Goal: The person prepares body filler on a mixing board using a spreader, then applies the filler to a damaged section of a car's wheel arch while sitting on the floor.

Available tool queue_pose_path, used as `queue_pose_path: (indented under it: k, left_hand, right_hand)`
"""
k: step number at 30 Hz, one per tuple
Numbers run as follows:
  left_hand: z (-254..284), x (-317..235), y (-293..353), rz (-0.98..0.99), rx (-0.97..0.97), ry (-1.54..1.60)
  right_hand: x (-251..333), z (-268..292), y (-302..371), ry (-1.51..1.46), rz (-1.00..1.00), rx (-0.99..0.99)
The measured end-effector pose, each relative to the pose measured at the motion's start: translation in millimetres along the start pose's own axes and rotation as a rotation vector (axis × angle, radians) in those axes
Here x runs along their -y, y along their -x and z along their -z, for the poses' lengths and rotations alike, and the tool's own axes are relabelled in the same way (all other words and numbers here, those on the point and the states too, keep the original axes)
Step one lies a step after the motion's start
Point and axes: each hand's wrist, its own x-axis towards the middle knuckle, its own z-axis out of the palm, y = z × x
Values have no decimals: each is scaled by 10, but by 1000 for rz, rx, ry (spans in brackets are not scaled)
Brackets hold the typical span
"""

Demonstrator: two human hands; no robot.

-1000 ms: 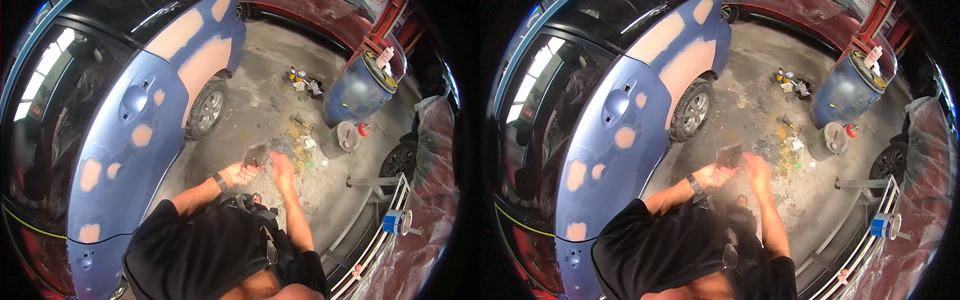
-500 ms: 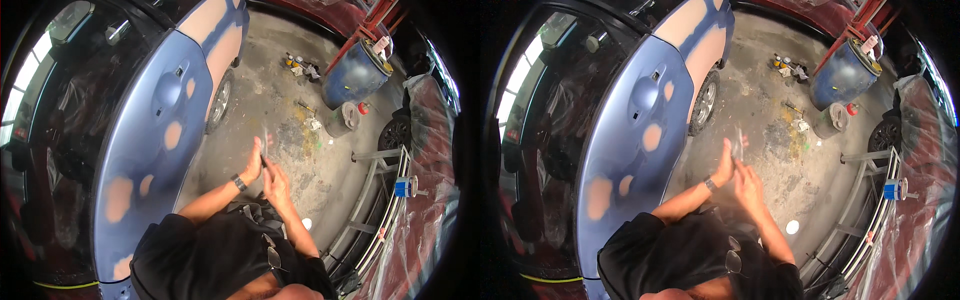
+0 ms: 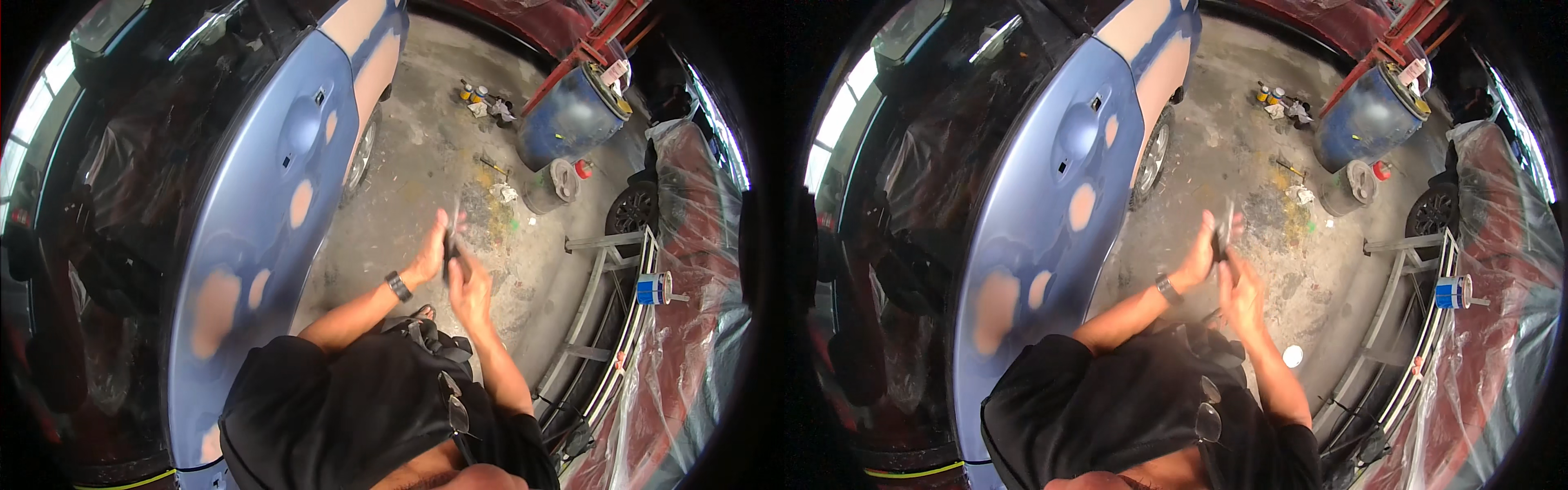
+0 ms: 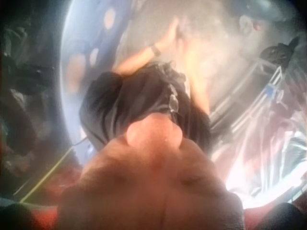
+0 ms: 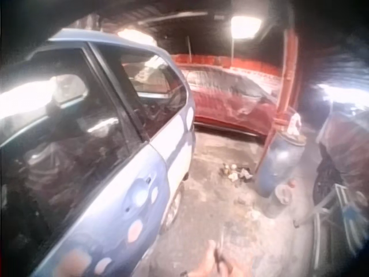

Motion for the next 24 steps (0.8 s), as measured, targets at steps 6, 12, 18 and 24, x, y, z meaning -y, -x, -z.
queue_pose_path:
  k: [6, 12, 18, 24]
  left_hand:
    - [-72, 119, 169, -77, 55, -276]
    - [0, 158, 626, -478, -5, -752]
    - [435, -224, 485, -440, -242, -689]
    - [622, -387, 637, -450, -149, -802]
  right_hand:
    - [-655, -30, -221, 111, -314, -53]
    - [-718, 208, -422, -11, -523, -321]
    - [-328, 19, 39, 196, -141, 159]
    - [-324, 213, -358, -841, -694, -63]
